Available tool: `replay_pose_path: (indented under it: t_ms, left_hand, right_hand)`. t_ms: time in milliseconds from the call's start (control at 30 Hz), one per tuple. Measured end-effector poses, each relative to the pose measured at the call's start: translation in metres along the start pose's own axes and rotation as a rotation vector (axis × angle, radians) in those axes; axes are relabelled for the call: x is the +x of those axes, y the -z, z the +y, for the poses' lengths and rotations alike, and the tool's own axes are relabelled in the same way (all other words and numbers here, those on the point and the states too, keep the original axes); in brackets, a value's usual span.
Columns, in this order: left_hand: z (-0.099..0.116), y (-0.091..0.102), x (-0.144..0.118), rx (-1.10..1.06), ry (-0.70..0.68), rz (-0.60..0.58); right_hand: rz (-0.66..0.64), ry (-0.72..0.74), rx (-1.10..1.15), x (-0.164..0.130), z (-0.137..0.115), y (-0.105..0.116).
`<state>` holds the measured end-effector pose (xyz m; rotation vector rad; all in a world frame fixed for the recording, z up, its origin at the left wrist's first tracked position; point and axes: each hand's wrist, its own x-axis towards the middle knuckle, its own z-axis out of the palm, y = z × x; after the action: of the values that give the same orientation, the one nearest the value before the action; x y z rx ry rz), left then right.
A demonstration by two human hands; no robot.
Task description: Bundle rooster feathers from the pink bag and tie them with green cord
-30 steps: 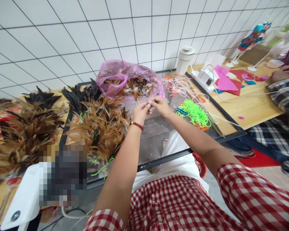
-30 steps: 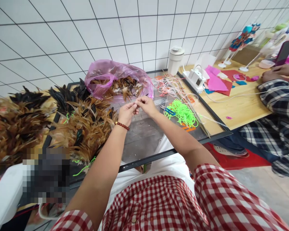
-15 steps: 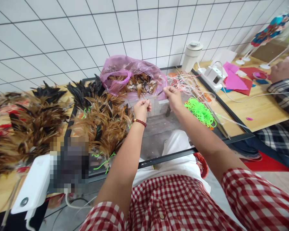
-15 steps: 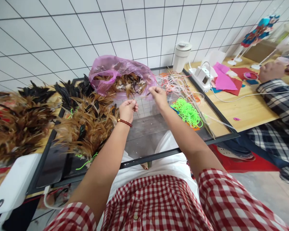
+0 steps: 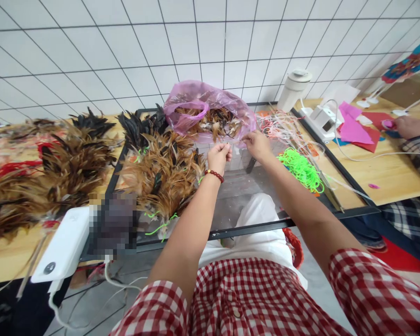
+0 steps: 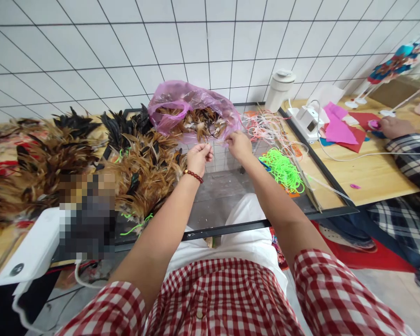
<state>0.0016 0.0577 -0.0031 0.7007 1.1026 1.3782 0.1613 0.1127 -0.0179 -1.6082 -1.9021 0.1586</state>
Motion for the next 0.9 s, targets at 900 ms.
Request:
replay_pose_path:
  t_ms: [900]
  left_hand:
    - [-0.011,0.0,0.006,0.076,-0.041,-0.04]
  right_hand:
    - [-0.096,0.297,0.438,-0.006,-0.02,0.007]
